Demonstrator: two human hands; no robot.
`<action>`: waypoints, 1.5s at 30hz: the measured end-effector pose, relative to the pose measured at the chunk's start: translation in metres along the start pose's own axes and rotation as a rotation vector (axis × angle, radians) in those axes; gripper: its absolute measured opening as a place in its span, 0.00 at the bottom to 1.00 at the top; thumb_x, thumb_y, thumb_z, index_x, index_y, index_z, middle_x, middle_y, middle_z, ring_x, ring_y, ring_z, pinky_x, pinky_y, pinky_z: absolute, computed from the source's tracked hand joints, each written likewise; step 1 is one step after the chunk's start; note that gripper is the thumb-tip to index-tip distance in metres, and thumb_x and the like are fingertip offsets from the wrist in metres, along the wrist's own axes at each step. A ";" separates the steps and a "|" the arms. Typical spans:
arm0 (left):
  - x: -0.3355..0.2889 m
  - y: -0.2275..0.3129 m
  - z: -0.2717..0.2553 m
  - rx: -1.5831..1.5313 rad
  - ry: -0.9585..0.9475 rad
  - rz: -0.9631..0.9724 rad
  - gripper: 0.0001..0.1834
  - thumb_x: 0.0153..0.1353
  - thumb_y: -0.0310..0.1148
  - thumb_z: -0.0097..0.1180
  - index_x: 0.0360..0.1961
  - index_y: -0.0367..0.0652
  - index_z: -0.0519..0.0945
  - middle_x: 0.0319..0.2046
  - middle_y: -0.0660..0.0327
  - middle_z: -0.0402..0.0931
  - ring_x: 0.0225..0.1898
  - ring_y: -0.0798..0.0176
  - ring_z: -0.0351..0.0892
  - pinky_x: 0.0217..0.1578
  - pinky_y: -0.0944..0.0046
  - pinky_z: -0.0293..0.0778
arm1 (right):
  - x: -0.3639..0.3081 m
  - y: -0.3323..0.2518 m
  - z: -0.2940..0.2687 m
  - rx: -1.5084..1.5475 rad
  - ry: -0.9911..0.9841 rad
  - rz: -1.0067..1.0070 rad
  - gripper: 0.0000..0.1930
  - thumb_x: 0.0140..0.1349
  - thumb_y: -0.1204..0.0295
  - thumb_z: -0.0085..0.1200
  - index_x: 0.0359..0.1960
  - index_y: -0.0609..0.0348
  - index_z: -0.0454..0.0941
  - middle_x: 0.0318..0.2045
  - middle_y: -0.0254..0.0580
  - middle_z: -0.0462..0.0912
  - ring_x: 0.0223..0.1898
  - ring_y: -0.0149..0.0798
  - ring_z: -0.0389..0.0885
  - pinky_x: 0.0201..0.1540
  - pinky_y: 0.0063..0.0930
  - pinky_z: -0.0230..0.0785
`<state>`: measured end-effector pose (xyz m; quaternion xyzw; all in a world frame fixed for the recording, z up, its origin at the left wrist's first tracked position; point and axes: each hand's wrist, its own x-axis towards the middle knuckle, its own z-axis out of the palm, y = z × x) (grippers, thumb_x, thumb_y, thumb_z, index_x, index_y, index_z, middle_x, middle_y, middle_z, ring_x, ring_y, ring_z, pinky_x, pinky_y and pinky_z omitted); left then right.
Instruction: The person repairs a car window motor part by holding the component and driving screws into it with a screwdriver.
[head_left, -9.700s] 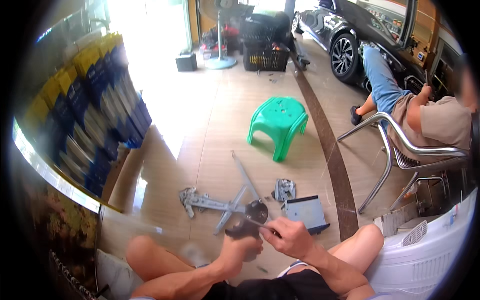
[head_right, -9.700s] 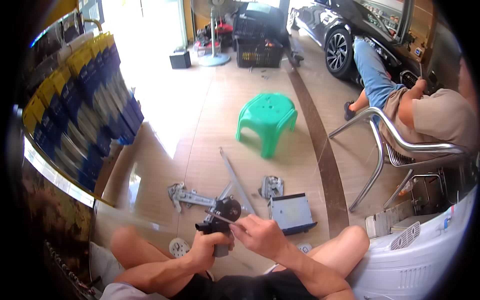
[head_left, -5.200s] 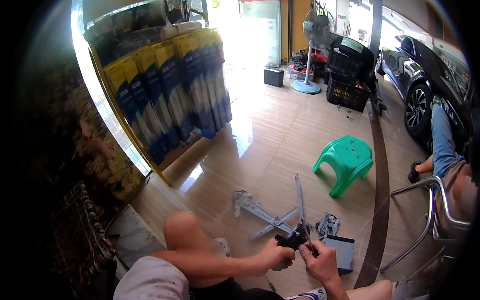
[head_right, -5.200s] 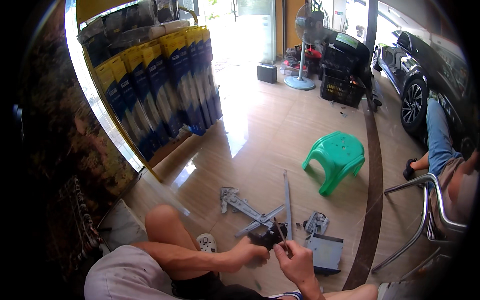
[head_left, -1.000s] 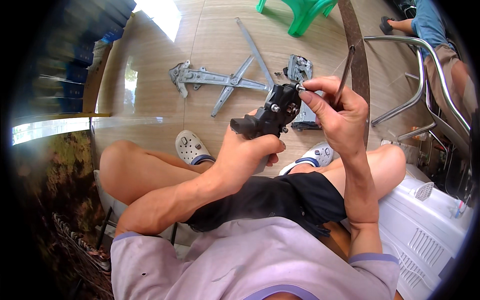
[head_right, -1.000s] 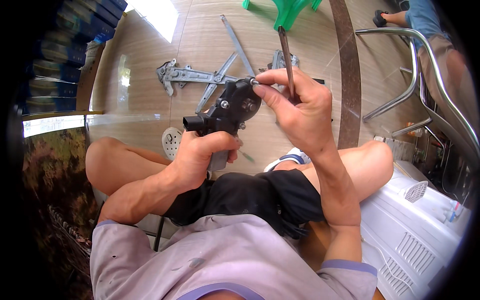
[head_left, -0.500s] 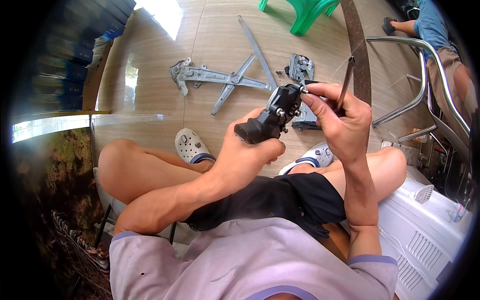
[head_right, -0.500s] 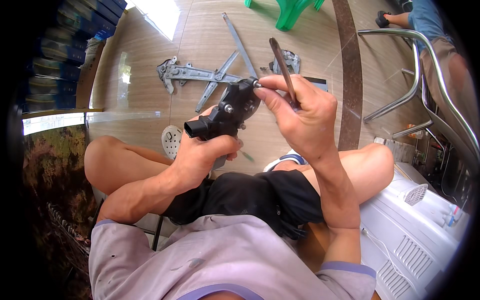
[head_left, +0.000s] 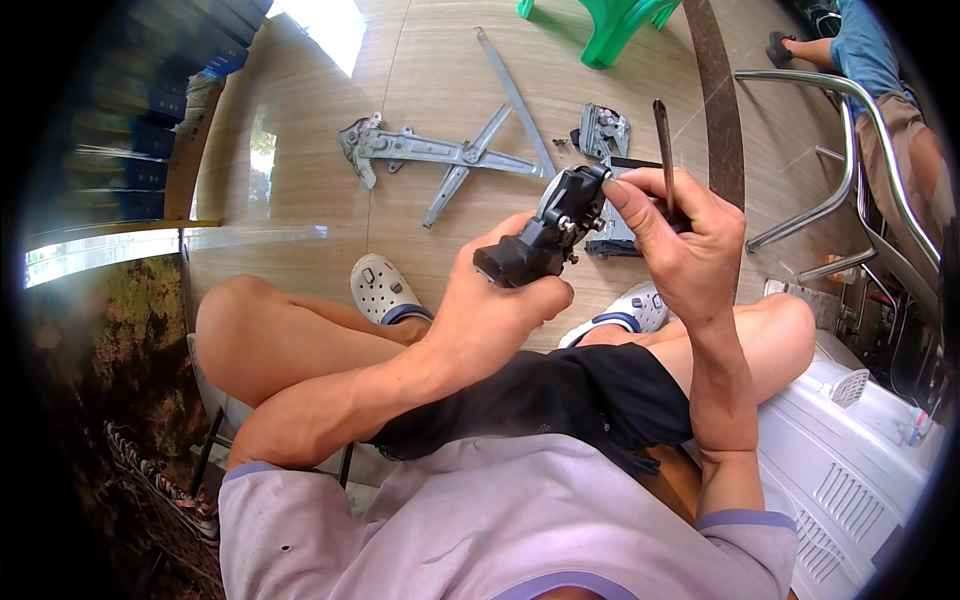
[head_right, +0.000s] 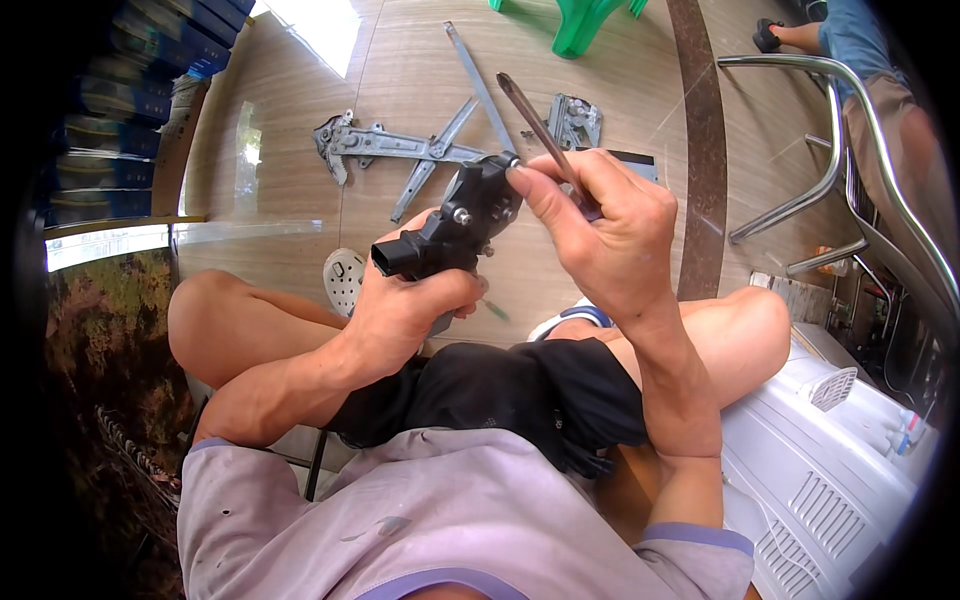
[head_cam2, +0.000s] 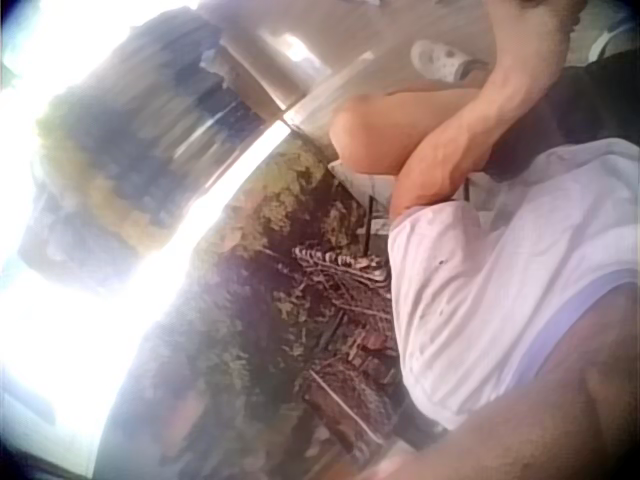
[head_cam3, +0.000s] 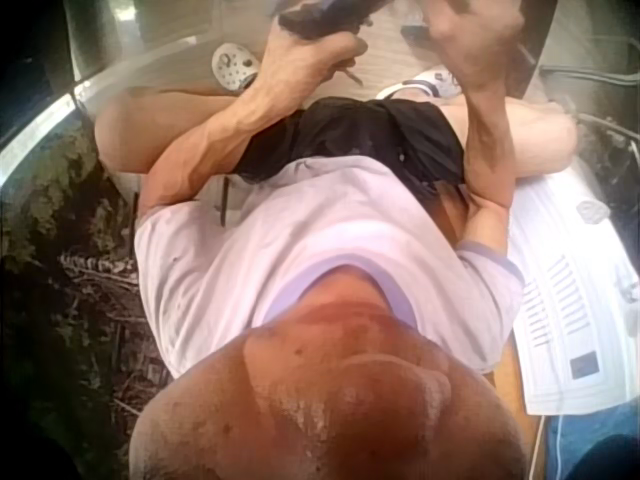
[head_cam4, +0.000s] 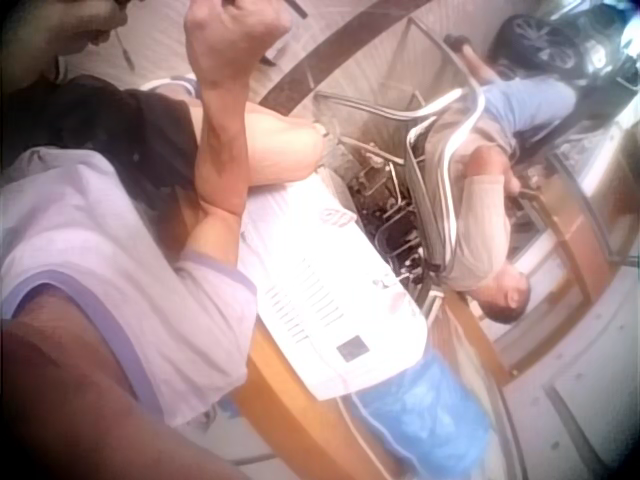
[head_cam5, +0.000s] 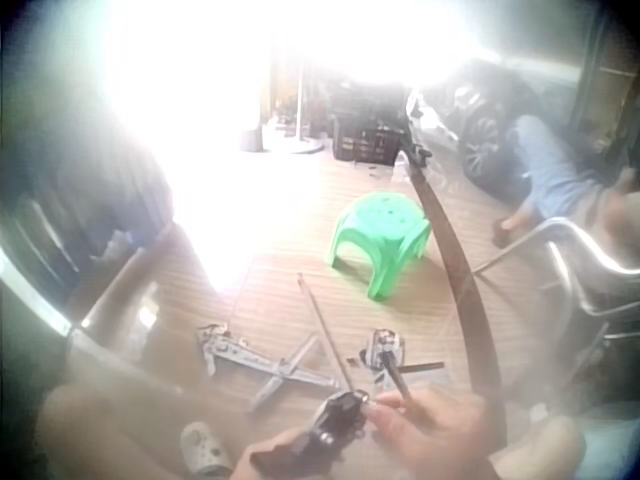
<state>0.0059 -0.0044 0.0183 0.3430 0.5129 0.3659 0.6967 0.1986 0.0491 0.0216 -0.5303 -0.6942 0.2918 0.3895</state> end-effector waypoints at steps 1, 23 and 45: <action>0.000 0.000 0.000 0.005 0.002 -0.002 0.12 0.51 0.23 0.59 0.38 0.37 0.75 0.27 0.66 0.71 0.29 0.72 0.69 0.30 0.67 0.67 | 0.000 0.000 0.000 -0.001 0.000 0.001 0.07 0.59 0.72 0.71 0.36 0.60 0.87 0.23 0.36 0.83 0.21 0.26 0.76 0.24 0.22 0.65; 0.002 -0.005 -0.002 0.037 0.018 0.051 0.13 0.52 0.23 0.61 0.41 0.36 0.78 0.24 0.64 0.76 0.25 0.71 0.73 0.28 0.68 0.69 | -0.001 0.008 0.000 0.024 -0.020 -0.002 0.08 0.61 0.70 0.68 0.38 0.61 0.84 0.21 0.29 0.80 0.18 0.21 0.65 0.21 0.20 0.55; 0.004 -0.008 -0.003 0.066 0.014 0.055 0.13 0.53 0.23 0.62 0.41 0.37 0.78 0.25 0.64 0.76 0.25 0.72 0.74 0.28 0.69 0.69 | -0.002 0.003 0.004 0.031 0.022 -0.032 0.09 0.62 0.69 0.68 0.36 0.62 0.84 0.18 0.31 0.78 0.18 0.22 0.67 0.21 0.20 0.58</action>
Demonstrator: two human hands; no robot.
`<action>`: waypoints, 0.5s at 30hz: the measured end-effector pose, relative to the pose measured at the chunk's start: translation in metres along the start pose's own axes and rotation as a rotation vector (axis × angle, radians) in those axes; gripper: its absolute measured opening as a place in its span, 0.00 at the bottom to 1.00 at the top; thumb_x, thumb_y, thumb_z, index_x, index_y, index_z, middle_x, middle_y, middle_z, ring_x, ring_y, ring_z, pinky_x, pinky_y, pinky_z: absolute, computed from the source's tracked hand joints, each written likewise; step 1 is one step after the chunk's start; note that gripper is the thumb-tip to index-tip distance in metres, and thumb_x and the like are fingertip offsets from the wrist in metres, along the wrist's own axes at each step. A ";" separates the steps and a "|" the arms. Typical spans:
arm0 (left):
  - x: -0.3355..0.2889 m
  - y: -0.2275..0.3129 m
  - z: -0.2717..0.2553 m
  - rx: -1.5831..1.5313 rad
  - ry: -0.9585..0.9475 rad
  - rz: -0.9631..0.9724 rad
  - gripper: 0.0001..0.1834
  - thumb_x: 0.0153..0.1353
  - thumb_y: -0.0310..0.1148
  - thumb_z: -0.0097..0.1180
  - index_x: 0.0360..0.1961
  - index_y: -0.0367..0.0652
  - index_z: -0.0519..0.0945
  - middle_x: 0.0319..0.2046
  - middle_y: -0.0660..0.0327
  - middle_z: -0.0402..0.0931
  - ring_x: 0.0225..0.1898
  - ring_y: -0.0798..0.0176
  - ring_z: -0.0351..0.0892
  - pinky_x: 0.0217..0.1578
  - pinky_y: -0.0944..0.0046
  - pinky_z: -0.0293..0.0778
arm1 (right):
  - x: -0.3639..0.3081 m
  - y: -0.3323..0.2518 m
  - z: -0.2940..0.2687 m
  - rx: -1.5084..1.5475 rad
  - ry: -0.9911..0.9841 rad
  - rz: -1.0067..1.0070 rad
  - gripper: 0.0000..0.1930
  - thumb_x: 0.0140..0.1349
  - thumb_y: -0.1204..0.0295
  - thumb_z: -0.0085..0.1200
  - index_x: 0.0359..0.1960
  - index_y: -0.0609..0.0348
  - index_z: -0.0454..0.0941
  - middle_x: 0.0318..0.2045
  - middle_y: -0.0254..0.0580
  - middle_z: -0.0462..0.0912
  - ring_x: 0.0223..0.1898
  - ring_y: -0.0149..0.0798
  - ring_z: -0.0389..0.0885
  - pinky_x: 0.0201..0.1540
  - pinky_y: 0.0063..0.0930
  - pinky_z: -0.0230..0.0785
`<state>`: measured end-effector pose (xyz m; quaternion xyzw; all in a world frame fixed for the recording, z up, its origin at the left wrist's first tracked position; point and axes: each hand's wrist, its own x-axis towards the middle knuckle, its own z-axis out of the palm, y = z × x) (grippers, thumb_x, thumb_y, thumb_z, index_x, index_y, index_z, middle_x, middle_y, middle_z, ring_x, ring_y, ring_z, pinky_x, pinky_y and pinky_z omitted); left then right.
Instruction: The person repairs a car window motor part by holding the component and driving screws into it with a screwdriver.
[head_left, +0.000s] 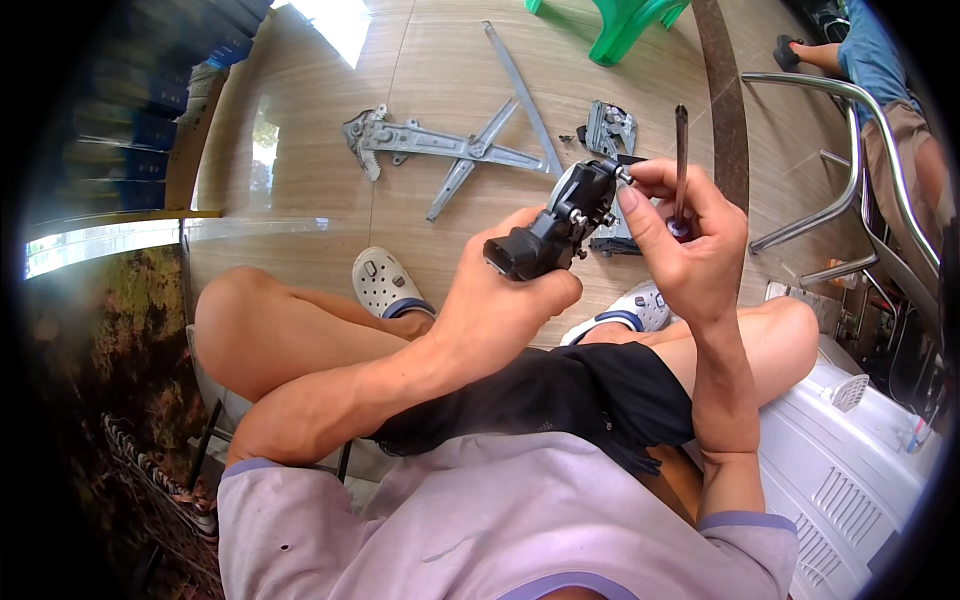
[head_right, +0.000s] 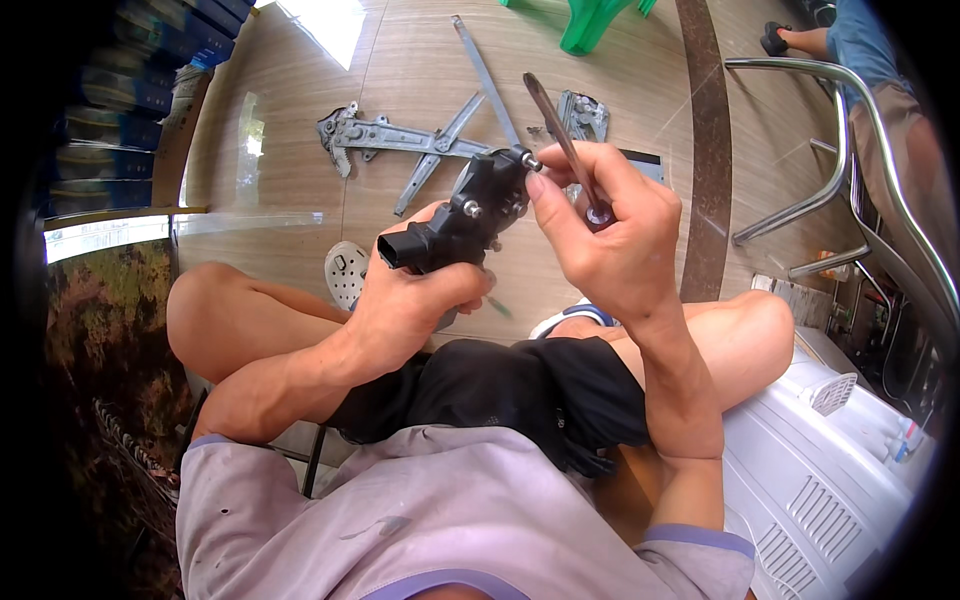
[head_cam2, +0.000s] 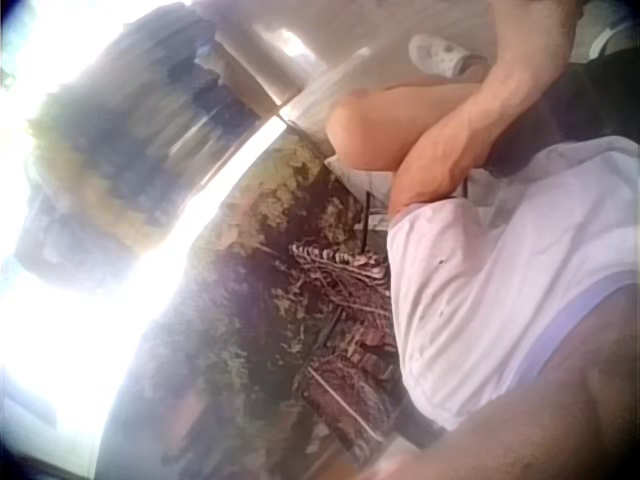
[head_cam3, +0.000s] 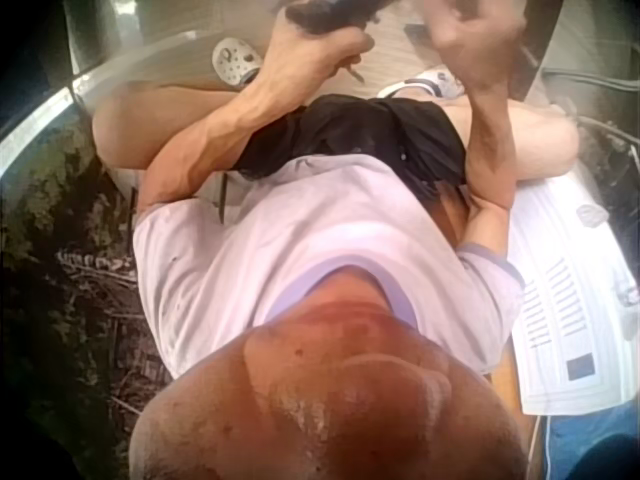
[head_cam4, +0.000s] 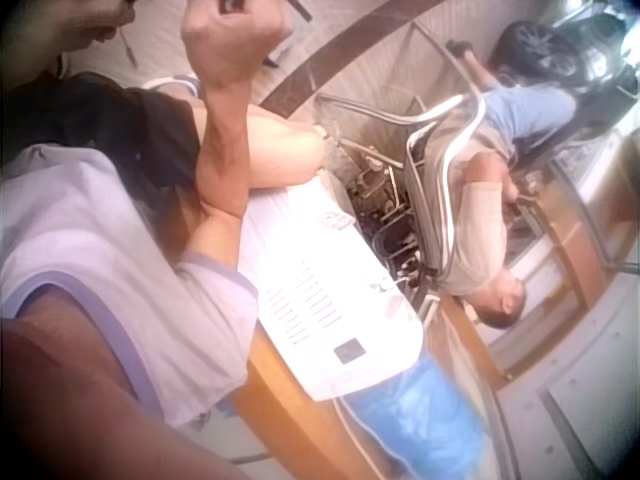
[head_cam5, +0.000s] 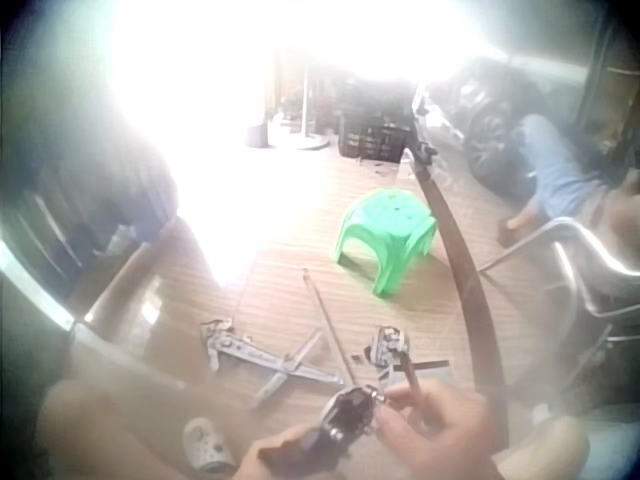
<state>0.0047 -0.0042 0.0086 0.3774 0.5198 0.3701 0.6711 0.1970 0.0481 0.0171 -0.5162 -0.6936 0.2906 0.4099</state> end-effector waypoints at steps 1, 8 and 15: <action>0.000 0.000 0.000 -0.008 0.003 -0.004 0.13 0.53 0.23 0.62 0.41 0.37 0.77 0.25 0.64 0.76 0.25 0.71 0.74 0.28 0.69 0.70 | 0.000 0.002 -0.001 0.001 0.000 0.000 0.09 0.62 0.69 0.68 0.36 0.62 0.84 0.18 0.31 0.78 0.18 0.22 0.67 0.21 0.20 0.58; -0.001 0.001 0.001 -0.021 0.006 -0.003 0.12 0.53 0.23 0.62 0.40 0.37 0.77 0.24 0.64 0.76 0.25 0.72 0.74 0.28 0.69 0.69 | 0.000 0.003 -0.001 0.000 -0.018 0.042 0.08 0.61 0.71 0.68 0.38 0.62 0.84 0.20 0.31 0.81 0.19 0.20 0.68 0.22 0.19 0.59; -0.001 0.000 0.000 -0.025 -0.002 -0.004 0.13 0.53 0.23 0.62 0.41 0.37 0.77 0.24 0.64 0.76 0.25 0.72 0.74 0.28 0.69 0.69 | 0.000 0.007 -0.005 -0.053 -0.084 0.047 0.10 0.61 0.70 0.69 0.41 0.61 0.84 0.24 0.34 0.85 0.19 0.20 0.70 0.22 0.18 0.61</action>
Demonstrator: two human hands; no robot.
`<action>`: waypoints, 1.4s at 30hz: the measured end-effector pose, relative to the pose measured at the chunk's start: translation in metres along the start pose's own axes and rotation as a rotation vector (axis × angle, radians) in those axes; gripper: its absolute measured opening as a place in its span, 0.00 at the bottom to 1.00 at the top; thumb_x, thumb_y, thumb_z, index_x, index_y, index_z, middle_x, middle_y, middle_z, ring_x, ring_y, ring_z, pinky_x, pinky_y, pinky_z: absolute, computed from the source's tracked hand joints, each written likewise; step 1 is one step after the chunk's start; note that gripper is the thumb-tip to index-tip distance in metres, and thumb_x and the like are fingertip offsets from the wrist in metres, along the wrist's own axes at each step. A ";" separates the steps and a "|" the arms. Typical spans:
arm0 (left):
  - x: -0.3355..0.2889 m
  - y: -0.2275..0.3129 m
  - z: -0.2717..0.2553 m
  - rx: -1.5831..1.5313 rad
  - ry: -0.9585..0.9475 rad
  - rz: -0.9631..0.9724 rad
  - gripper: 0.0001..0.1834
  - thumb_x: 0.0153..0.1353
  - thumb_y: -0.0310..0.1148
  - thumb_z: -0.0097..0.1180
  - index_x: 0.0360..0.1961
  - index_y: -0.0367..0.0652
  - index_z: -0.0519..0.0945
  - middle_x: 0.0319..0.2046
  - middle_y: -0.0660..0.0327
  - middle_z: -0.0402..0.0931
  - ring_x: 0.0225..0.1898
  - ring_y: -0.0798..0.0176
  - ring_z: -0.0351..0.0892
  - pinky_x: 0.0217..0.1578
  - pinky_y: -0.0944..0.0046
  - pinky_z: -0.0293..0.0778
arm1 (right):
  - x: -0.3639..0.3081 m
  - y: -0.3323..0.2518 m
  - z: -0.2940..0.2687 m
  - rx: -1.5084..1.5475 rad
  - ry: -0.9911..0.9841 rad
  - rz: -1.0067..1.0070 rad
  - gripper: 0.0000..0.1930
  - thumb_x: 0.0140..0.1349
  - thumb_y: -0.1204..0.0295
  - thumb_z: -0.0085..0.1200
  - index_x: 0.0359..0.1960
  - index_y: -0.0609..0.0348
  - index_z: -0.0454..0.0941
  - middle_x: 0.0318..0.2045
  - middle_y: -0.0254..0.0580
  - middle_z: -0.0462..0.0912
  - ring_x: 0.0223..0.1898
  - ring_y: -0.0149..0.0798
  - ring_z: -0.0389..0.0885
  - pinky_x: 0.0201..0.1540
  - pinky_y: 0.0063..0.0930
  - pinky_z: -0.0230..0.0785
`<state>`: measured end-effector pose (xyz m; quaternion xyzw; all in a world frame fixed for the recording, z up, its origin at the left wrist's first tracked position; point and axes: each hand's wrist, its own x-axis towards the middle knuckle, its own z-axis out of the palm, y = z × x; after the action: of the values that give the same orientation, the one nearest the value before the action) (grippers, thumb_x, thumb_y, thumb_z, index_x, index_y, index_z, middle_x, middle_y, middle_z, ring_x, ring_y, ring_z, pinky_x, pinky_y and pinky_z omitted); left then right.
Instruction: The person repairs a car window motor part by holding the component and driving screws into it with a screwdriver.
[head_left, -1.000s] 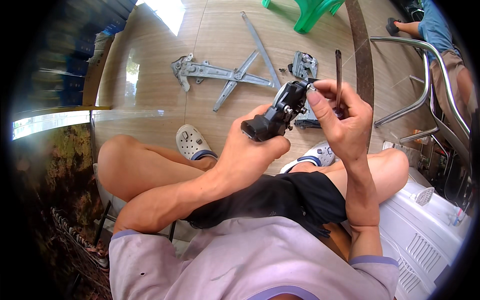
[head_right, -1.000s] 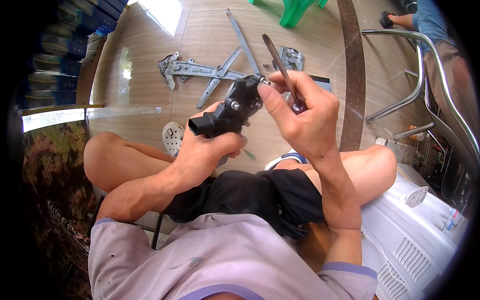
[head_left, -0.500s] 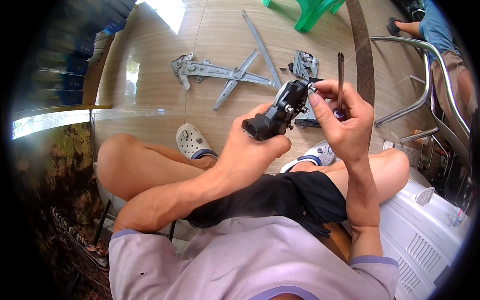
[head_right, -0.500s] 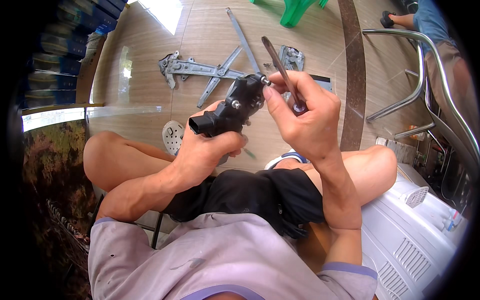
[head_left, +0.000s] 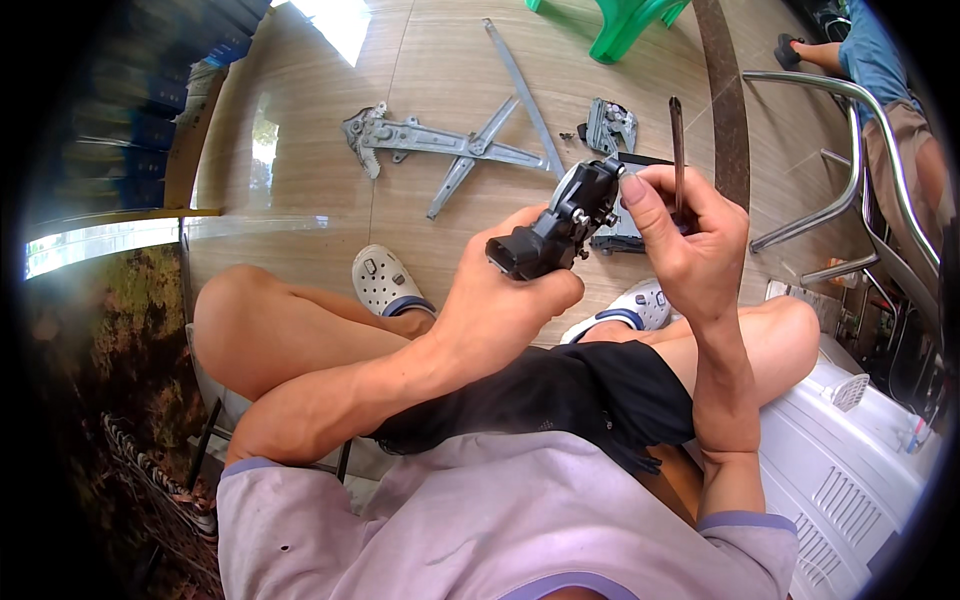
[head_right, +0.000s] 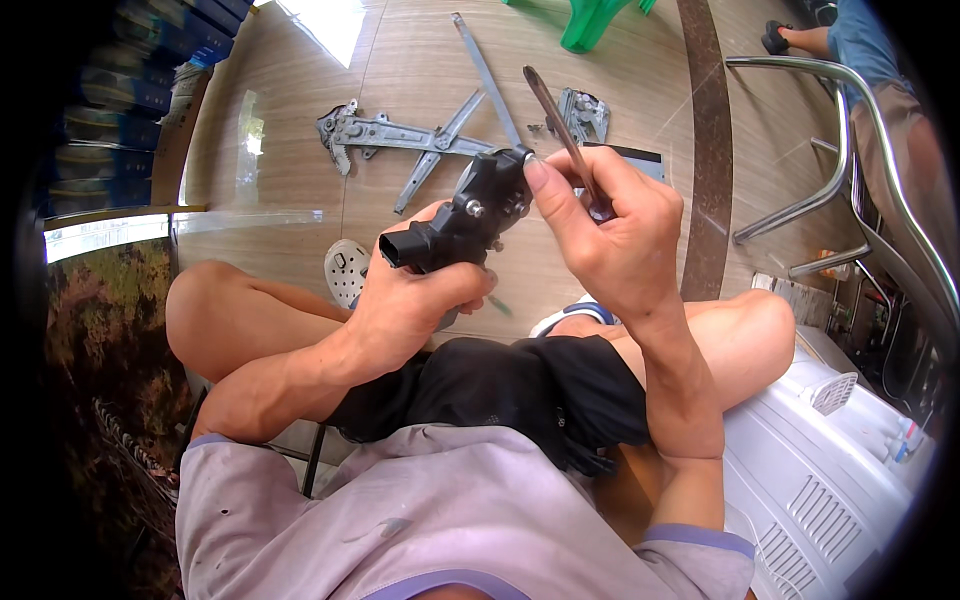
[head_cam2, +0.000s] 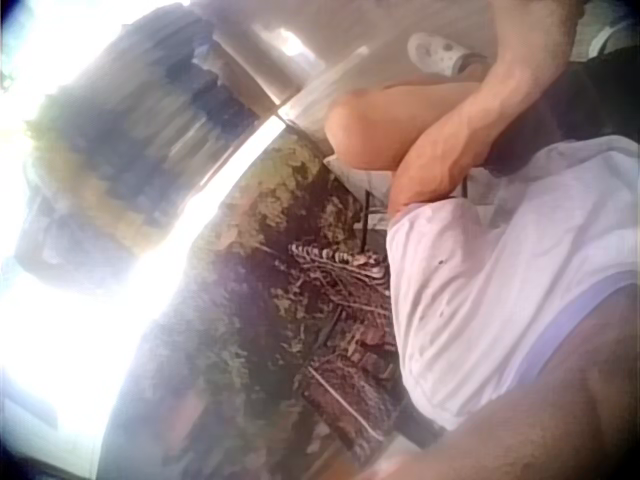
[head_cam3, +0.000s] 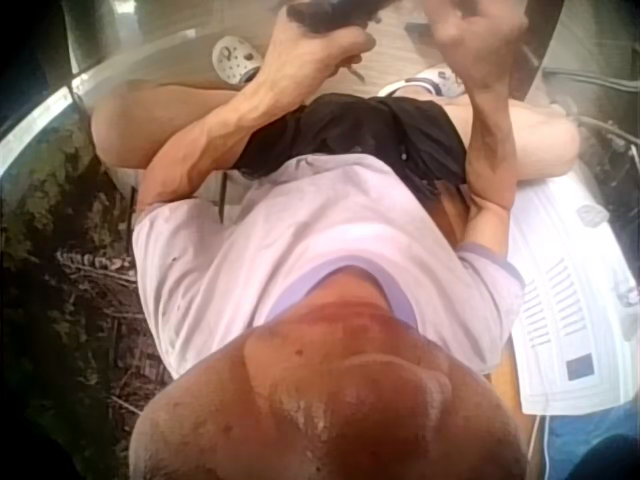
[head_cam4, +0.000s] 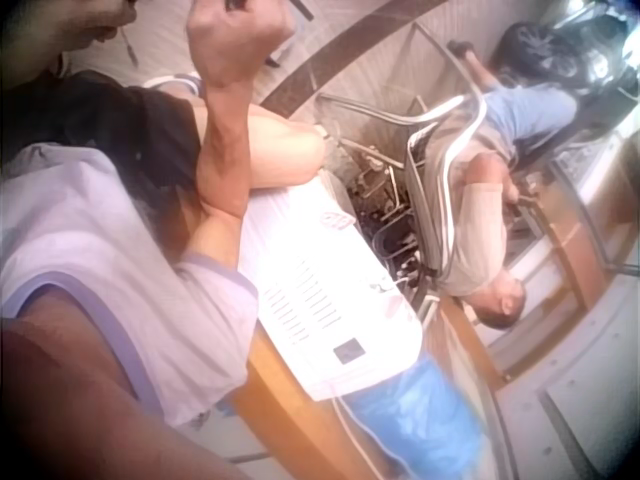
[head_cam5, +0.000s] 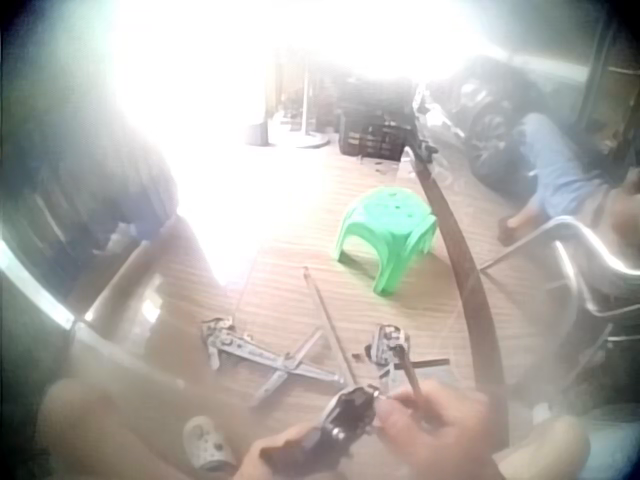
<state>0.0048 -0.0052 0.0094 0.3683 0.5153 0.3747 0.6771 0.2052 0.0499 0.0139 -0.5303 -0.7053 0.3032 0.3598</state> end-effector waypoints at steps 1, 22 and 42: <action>0.000 0.001 0.000 0.000 -0.002 -0.002 0.13 0.53 0.23 0.62 0.41 0.37 0.77 0.24 0.64 0.76 0.25 0.72 0.74 0.28 0.69 0.69 | 0.000 -0.001 0.002 0.000 0.000 0.001 0.10 0.61 0.70 0.69 0.41 0.61 0.84 0.24 0.34 0.85 0.19 0.20 0.70 0.22 0.18 0.61; -0.002 0.008 0.003 0.001 0.000 -0.050 0.12 0.52 0.24 0.58 0.39 0.35 0.75 0.26 0.66 0.69 0.28 0.71 0.66 0.30 0.66 0.65 | 0.000 -0.002 0.003 -0.002 0.012 -0.018 0.09 0.61 0.73 0.68 0.40 0.63 0.84 0.21 0.33 0.83 0.19 0.20 0.69 0.21 0.19 0.60; -0.001 0.002 0.001 0.009 0.007 -0.009 0.13 0.53 0.23 0.61 0.41 0.37 0.78 0.23 0.65 0.76 0.24 0.73 0.73 0.26 0.70 0.67 | 0.000 -0.005 0.002 -0.027 0.010 -0.015 0.09 0.61 0.72 0.68 0.38 0.62 0.84 0.21 0.34 0.83 0.18 0.22 0.68 0.21 0.19 0.60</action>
<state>0.0055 -0.0053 0.0117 0.3680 0.5209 0.3706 0.6753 0.2011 0.0485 0.0167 -0.5315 -0.7114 0.2884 0.3581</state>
